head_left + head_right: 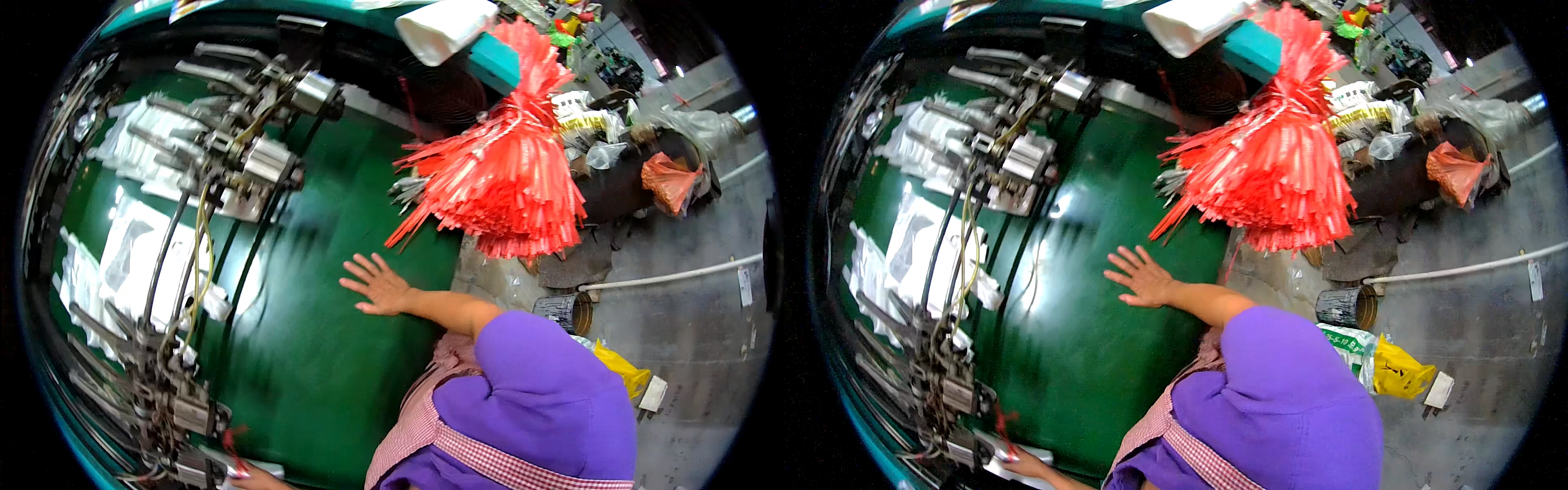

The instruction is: The person folds white gloves on a green table, places them into clear plastic bags, and ties the bags with red plastic strips. The person repeatedly performs this sequence, stacking the finished bundles and occasionally placing them into a larger yellow sack.

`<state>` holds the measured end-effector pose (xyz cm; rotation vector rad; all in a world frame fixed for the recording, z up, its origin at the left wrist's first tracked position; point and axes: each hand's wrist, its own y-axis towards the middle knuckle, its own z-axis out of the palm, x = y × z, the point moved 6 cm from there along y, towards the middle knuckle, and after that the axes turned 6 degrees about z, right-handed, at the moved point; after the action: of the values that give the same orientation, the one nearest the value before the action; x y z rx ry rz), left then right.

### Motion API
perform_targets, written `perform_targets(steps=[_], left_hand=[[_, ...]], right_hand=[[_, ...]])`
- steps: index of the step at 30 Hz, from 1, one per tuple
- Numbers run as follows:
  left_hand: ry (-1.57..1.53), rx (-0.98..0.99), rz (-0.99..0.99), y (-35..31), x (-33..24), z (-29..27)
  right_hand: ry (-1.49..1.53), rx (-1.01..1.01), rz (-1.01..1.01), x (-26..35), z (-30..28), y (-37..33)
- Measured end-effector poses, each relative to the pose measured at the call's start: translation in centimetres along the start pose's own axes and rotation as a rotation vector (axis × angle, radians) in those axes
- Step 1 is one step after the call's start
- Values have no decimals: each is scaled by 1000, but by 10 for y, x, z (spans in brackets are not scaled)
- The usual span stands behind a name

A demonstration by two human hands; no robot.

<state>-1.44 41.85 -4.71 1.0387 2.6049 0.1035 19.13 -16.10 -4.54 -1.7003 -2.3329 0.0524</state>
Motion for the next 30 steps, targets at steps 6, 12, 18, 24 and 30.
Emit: perform_targets(steps=[6, 12, 18, 24, 30], left_hand=[[-97, -30, 379, 33, -65, 7], [114, -93, 398, -49, -75, -18], [-4, -102, 318, -68, -67, 8], [-48, -115, 304, -73, -62, 13], [-54, -161, 340, -75, -64, 10]], right_hand=[[-8, -50, 13, 2, -6, -9], [296, -399, -220, 120, -42, 132], [122, -262, -551, 282, -41, 275], [132, 63, -664, 277, -38, 261], [290, 139, -829, 188, 5, 82]])
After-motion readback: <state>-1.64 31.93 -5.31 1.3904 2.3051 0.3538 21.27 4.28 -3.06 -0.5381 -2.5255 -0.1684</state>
